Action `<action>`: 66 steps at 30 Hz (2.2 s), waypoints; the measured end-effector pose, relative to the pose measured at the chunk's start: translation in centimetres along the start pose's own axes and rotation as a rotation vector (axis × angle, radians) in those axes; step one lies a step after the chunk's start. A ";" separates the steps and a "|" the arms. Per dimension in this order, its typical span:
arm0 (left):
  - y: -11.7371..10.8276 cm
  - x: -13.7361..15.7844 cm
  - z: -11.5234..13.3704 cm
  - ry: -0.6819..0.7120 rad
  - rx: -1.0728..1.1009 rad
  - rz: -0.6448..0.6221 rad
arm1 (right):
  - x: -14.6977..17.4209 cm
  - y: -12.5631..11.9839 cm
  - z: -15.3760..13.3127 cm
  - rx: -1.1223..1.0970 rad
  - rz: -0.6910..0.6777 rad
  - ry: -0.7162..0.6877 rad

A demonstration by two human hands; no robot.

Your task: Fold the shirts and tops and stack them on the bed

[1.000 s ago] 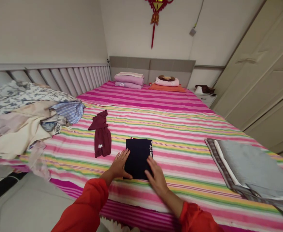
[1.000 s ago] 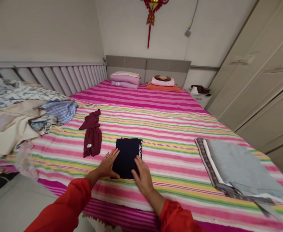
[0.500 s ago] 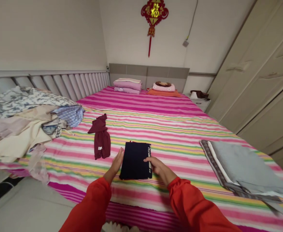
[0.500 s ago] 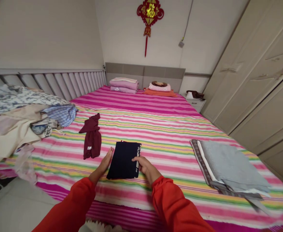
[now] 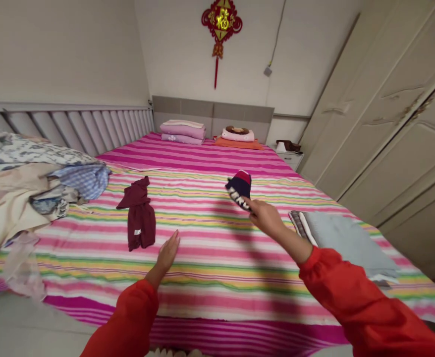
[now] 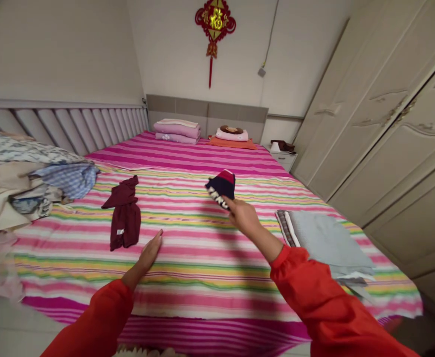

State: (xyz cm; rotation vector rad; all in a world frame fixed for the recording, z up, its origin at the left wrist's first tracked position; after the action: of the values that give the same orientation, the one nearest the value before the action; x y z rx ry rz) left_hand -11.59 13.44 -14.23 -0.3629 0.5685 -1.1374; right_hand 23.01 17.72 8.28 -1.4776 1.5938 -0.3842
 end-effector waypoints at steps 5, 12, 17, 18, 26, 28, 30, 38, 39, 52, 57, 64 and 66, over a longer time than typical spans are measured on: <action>-0.3 0.0 0.3 -0.014 -0.004 -0.005 | 12.2 9.4 2.3 0.620 -0.271 -0.460; -0.5 -0.1 1.3 -0.029 -0.014 0.056 | 15.8 6.9 5.3 0.310 -0.075 -0.225; 5.7 3.4 11.3 0.302 0.042 0.078 | 13.3 5.9 3.8 0.111 0.168 -0.100; 7.6 4.4 13.9 0.396 0.041 0.058 | 12.8 6.6 3.5 0.096 0.174 -0.068; 16.2 4.5 19.1 0.408 -0.460 -0.079 | 10.6 12.1 8.4 0.318 -0.042 0.286; 16.5 4.3 18.7 0.412 -0.522 -0.099 | 10.6 12.5 9.6 0.345 -0.068 0.284; 16.7 4.1 18.4 0.410 -0.562 -0.112 | 10.4 12.7 10.2 0.355 -0.076 0.291; 17.5 2.1 18.2 0.447 -0.576 -0.103 | 8.6 10.8 13.8 0.421 -0.060 0.378; 17.3 1.6 17.9 0.440 -0.569 -0.084 | 8.5 10.3 14.5 0.425 -0.049 0.397; 14.3 0.5 13.4 0.428 -0.432 -0.060 | 10.7 8.2 17.4 0.351 0.056 0.458; 10.6 1.2 10.4 0.352 -0.364 -0.027 | 13.4 6.7 19.1 0.187 0.113 0.498; 4.4 1.9 9.2 0.302 -0.365 0.237 | 16.8 6.1 10.7 0.221 0.076 -0.110; 4.3 2.2 9.5 0.307 -0.388 0.253 | 17.5 8.1 7.7 0.246 -0.078 -0.311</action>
State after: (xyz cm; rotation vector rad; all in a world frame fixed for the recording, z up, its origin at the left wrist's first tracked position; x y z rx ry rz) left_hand -2.09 12.93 -9.48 -0.4377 1.0822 -0.8391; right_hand 25.85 6.33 -8.81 -1.3397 1.2017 -0.3611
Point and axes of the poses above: each hand's wrist, its own x-axis away from the middle knuckle, its own y-axis out of the palm, z = x × y, the point moved 9 cm from there along -x, towards the middle knuckle, and after that the axes turned 10 degrees about z, right-handed, at the moved point
